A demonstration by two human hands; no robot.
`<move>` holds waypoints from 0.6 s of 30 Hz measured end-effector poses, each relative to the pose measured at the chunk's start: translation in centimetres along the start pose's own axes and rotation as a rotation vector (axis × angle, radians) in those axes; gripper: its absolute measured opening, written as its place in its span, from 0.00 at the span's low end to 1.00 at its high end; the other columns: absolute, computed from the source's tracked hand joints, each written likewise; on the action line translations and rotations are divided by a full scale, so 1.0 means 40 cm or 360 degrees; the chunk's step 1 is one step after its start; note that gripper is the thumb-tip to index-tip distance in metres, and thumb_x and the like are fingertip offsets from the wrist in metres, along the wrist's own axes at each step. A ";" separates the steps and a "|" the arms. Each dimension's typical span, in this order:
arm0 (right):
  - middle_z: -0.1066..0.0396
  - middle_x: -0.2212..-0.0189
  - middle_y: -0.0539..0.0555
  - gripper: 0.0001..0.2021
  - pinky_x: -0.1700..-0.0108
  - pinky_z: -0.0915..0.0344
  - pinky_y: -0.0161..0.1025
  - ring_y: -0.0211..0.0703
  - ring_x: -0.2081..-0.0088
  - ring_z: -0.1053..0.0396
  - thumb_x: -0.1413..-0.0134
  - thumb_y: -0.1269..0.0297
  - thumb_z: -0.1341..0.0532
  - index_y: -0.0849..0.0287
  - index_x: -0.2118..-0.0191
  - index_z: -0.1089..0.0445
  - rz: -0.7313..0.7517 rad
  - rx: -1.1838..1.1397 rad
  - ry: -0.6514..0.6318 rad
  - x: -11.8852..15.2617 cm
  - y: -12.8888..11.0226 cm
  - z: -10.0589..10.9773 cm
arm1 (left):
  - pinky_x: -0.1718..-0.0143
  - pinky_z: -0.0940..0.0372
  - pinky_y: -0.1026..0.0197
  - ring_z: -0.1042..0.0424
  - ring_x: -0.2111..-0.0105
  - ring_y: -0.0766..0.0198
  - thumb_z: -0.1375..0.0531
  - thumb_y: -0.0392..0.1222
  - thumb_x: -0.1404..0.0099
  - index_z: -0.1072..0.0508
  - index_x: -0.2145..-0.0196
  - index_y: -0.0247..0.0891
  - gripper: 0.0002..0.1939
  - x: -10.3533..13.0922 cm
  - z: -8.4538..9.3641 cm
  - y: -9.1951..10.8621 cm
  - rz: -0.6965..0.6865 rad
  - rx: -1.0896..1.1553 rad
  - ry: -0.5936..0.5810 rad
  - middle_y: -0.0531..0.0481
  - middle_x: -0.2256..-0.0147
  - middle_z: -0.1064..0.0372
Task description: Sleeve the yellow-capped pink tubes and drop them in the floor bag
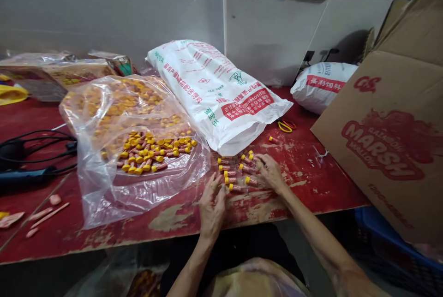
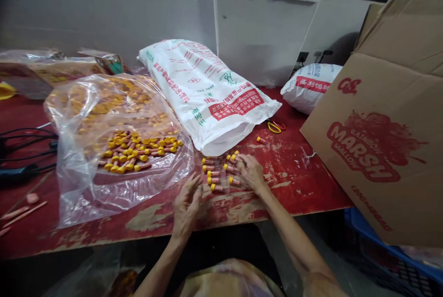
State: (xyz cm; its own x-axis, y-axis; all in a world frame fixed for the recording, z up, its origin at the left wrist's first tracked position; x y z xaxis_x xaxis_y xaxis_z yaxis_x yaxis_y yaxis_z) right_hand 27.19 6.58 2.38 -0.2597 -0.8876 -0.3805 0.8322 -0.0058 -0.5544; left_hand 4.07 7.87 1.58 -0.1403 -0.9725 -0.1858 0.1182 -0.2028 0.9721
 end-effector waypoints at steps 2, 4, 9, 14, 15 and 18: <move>0.29 0.61 0.58 0.15 0.54 0.38 0.43 0.46 0.58 0.33 0.40 0.60 0.50 0.59 0.55 0.30 -0.0054 0.0184 0.0007 -0.046 0.069 0.014 | 0.44 0.42 0.51 0.35 0.46 0.56 0.44 0.43 0.38 0.26 0.55 0.39 0.15 -0.010 0.051 -0.033 0.0022 -0.0082 0.0143 0.42 0.49 0.31; 0.28 0.62 0.59 0.15 0.54 0.39 0.45 0.48 0.59 0.34 0.42 0.60 0.49 0.60 0.57 0.29 -0.0029 0.0201 -0.0043 -0.064 0.112 0.012 | 0.48 0.38 0.52 0.30 0.52 0.57 0.44 0.43 0.39 0.26 0.57 0.39 0.13 -0.018 0.116 -0.062 0.0046 -0.0189 0.0302 0.44 0.54 0.28; 0.29 0.61 0.61 0.18 0.54 0.39 0.47 0.50 0.57 0.34 0.43 0.53 0.49 0.61 0.62 0.29 0.0145 0.0258 0.0018 -0.048 0.181 0.000 | 0.59 0.33 0.58 0.28 0.63 0.60 0.49 0.38 0.36 0.27 0.61 0.37 0.12 -0.088 0.298 -0.048 -0.0199 -0.0918 0.0662 0.46 0.65 0.27; 0.29 0.61 0.59 0.19 0.53 0.39 0.48 0.50 0.59 0.34 0.42 0.54 0.52 0.59 0.59 0.29 0.0269 0.0332 0.0231 -0.112 0.202 -0.008 | 0.56 0.36 0.53 0.31 0.59 0.54 0.51 0.31 0.39 0.26 0.63 0.37 0.14 -0.251 0.445 -0.072 -0.0148 -0.1481 0.0636 0.41 0.63 0.29; 0.29 0.61 0.59 0.19 0.54 0.39 0.48 0.50 0.58 0.34 0.42 0.55 0.52 0.59 0.59 0.29 0.0302 0.0368 0.0221 -0.137 0.181 -0.018 | 0.55 0.37 0.52 0.32 0.58 0.53 0.51 0.30 0.39 0.26 0.64 0.37 0.14 -0.280 0.455 -0.081 -0.0154 -0.1508 0.0583 0.40 0.62 0.29; 0.29 0.59 0.62 0.16 0.53 0.39 0.48 0.51 0.55 0.35 0.42 0.62 0.51 0.63 0.59 0.28 0.0421 0.0524 0.0000 -0.236 0.093 -0.088 | 0.54 0.38 0.51 0.32 0.57 0.50 0.47 0.32 0.41 0.26 0.70 0.38 0.09 -0.344 0.441 -0.112 -0.0230 -0.1527 0.0373 0.39 0.63 0.29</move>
State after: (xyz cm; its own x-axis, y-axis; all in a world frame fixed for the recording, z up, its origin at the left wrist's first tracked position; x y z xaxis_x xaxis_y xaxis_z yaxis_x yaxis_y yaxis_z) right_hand 31.00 16.55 1.32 -0.0163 -0.8782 -0.4781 0.9823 0.0753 -0.1717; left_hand -11.87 24.17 2.31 -0.0304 -0.9083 -0.4172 0.8740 -0.2267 0.4299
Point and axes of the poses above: each hand's wrist, its own x-axis away from the middle knuckle, its own z-axis out of the back of the hand, y = z × x, the point moved 6 cm from there along -x, towards the middle knuckle
